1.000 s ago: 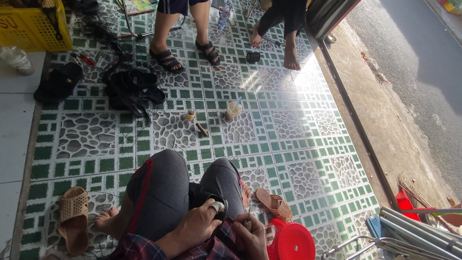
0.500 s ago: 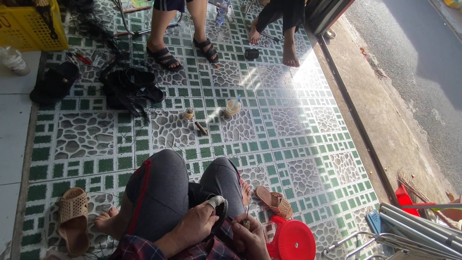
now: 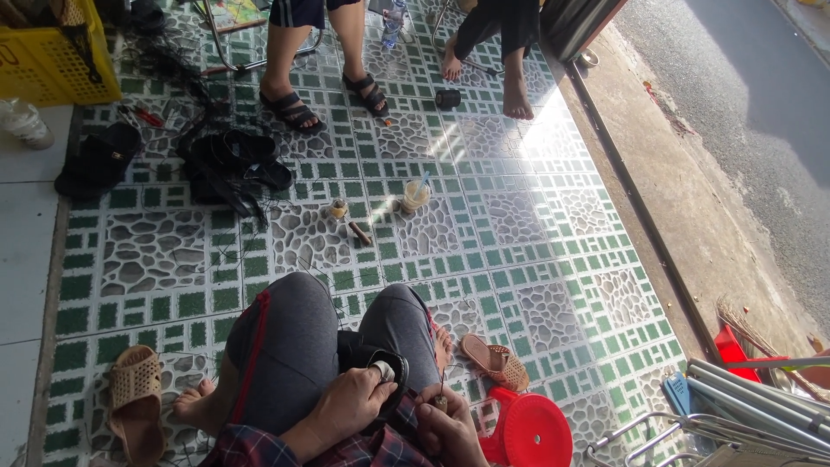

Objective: Hand-stitching a black sandal to repair it using a needle and thread.

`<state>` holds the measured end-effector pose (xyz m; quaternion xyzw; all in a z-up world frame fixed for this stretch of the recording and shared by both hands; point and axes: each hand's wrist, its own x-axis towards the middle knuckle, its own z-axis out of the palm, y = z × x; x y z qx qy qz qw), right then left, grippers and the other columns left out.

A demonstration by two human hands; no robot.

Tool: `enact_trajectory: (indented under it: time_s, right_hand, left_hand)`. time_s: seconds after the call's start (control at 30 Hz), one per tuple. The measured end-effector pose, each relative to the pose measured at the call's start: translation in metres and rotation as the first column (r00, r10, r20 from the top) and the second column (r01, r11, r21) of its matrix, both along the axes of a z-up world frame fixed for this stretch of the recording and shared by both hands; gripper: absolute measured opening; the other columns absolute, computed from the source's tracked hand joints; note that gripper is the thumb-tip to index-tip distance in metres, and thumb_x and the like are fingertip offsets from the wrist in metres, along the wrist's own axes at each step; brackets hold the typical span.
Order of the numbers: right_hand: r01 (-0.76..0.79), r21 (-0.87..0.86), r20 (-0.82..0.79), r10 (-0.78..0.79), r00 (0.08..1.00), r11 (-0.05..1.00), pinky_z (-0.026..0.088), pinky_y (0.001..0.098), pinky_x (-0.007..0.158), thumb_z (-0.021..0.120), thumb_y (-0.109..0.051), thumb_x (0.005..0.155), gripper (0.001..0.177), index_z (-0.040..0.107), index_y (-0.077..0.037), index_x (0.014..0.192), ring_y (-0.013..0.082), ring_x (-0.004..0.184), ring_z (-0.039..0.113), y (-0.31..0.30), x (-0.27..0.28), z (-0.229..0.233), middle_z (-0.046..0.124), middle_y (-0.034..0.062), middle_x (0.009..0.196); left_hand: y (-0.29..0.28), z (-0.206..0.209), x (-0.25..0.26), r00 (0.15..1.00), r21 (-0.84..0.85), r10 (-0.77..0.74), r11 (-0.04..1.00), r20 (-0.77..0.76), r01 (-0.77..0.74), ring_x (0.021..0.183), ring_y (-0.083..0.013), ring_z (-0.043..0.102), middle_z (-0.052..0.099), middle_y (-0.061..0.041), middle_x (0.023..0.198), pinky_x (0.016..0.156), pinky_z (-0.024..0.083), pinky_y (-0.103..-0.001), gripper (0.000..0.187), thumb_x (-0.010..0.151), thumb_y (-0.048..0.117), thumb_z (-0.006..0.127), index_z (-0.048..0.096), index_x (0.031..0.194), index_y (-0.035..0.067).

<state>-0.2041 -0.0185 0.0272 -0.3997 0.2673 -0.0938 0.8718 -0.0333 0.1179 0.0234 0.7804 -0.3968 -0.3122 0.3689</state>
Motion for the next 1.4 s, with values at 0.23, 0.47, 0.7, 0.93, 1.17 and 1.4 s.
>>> enact_trajectory:
  time_s: [0.23, 0.47, 0.7, 0.93, 1.17, 1.4]
  right_hand:
    - [0.007, 0.106, 0.087, -0.016, 0.996, 0.994, 0.032, 0.0232, 0.031, 0.062, -0.003, 0.088, 0.013, 0.056, 0.005, 0.097, 0.0109, 0.034, 0.041, 0.0, 0.002, 0.001, 0.051, 0.0059, 0.053]
    - [0.131, 0.258, 0.06, -0.151, 0.987, 0.957, 0.026, 0.0244, 0.028, 0.054, 0.001, 0.088, 0.011, 0.052, 0.005, 0.099, 0.0103, 0.033, 0.035, 0.0, 0.0, 0.002, 0.047, 0.0055, 0.055]
    - [0.142, 0.29, 0.009, -0.151, 0.988, 0.946, 0.026, 0.0242, 0.031, 0.053, 0.001, 0.089, 0.012, 0.05, 0.004, 0.101, 0.0118, 0.034, 0.034, -0.004, 0.004, 0.012, 0.044, 0.0061, 0.054]
    - [0.132, 0.234, -0.023, -0.13, 0.991, 0.963, 0.024, 0.0225, 0.029, 0.054, 0.001, 0.09, 0.01, 0.053, 0.004, 0.1, 0.0091, 0.033, 0.031, -0.005, 0.008, 0.021, 0.043, 0.0035, 0.053]
    - [0.145, 0.299, -0.013, -0.148, 0.989, 0.943, 0.025, 0.0221, 0.03, 0.053, 0.0, 0.091, 0.009, 0.052, 0.003, 0.1, 0.0082, 0.036, 0.031, 0.001, 0.009, 0.019, 0.044, 0.0044, 0.059]
    - [0.099, 0.334, 0.038, -0.119, 0.992, 0.937, 0.026, 0.0224, 0.032, 0.053, -0.004, 0.092, 0.009, 0.052, 0.001, 0.1, 0.0079, 0.037, 0.032, -0.002, 0.008, 0.02, 0.044, 0.0032, 0.06]
  left_hand:
    - [-0.002, -0.007, 0.001, 0.999, 0.032, 0.003, 0.999, 0.054, -0.005, 0.043, -0.0247, 0.062, 0.067, -0.009, 0.058, 0.045, 0.051, -0.038, 0.025, 0.088, 0.029, 0.06, 0.064, 0.077, 0.007]
    - [-0.004, -0.007, -0.002, 0.985, -0.104, -0.033, 0.993, 0.171, 0.052, 0.042, -0.0269, 0.061, 0.067, -0.011, 0.06, 0.042, 0.048, -0.039, 0.019, 0.085, 0.023, 0.062, 0.065, 0.077, 0.005]
    - [-0.003, -0.01, -0.001, 0.99, -0.092, -0.018, 0.995, 0.138, 0.031, 0.042, -0.0249, 0.062, 0.067, -0.009, 0.059, 0.043, 0.049, -0.037, 0.021, 0.084, 0.023, 0.063, 0.064, 0.074, 0.005]
    - [0.003, 0.0, 0.0, 0.991, -0.101, 0.021, 0.995, 0.133, -0.007, 0.04, -0.0229, 0.061, 0.066, -0.007, 0.056, 0.041, 0.047, -0.038, 0.015, 0.084, 0.023, 0.064, 0.063, 0.089, 0.009]
    - [0.008, 0.009, -0.002, 0.992, -0.083, -0.004, 0.996, 0.122, 0.014, 0.048, -0.0221, 0.067, 0.071, -0.005, 0.064, 0.045, 0.052, -0.035, 0.014, 0.082, 0.024, 0.067, 0.066, 0.089, 0.013]
    - [0.003, 0.007, 0.001, 0.998, 0.037, -0.037, 0.999, 0.048, 0.035, 0.045, -0.0187, 0.064, 0.068, -0.001, 0.057, 0.047, 0.051, -0.033, 0.023, 0.079, 0.033, 0.071, 0.066, 0.087, 0.012]
